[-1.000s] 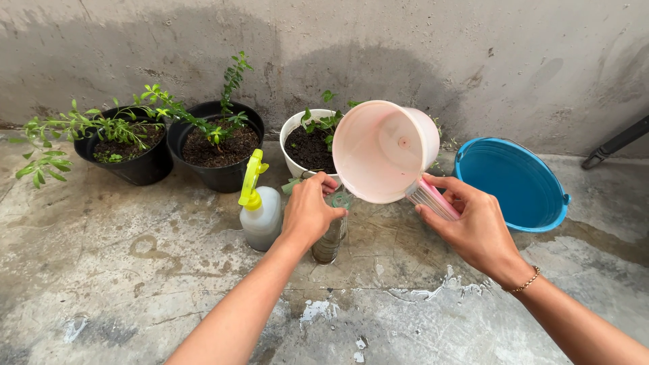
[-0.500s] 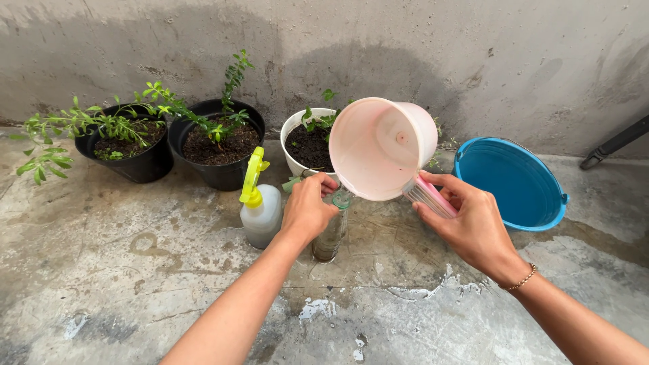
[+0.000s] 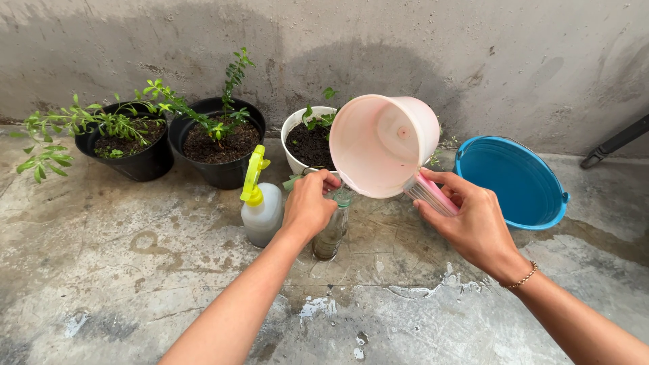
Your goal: Watering several potted plants on a balcony using a water bottle and a spray bottle.
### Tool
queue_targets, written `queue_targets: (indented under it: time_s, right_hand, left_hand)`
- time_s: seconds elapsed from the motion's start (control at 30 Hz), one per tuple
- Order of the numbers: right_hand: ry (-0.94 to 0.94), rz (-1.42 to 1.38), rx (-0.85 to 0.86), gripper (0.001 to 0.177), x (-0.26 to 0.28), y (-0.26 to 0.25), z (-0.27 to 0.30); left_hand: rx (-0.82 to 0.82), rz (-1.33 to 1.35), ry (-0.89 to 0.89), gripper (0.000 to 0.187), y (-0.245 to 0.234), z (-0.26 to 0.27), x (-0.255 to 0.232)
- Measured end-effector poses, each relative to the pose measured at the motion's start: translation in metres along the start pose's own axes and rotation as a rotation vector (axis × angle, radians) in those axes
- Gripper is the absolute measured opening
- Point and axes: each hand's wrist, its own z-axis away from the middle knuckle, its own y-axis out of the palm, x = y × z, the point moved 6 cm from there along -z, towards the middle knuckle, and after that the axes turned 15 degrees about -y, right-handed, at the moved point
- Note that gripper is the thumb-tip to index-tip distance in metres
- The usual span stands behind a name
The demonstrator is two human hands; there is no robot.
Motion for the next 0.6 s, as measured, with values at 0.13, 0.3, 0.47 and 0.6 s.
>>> queue_targets:
  time_s: [0.13,0.3,0.47,0.6]
  right_hand:
    - [-0.012,-0.005,-0.002,0.052,-0.0006,-0.0004,-0.0001]
    - [-0.033,0.040,-0.003,0.052,0.0052,-0.0026,-0.0008]
    - [-0.038,0.045,-0.005,0.051,0.0052,-0.0021,-0.0005]
    - [-0.032,0.040,0.002,0.051,0.0061,-0.0012,-0.0006]
  left_hand:
    - [0.002,0.005,0.011,0.032,0.0022,-0.0017,0.0014]
    - [0.003,-0.008,-0.001,0.033,0.0006,0.0011,-0.0008]
    - [-0.011,-0.014,0.030,0.034,0.0036,-0.0022,0.0004]
    - [-0.021,0.005,0.038,0.033,0.0022,-0.0022,-0.0007]
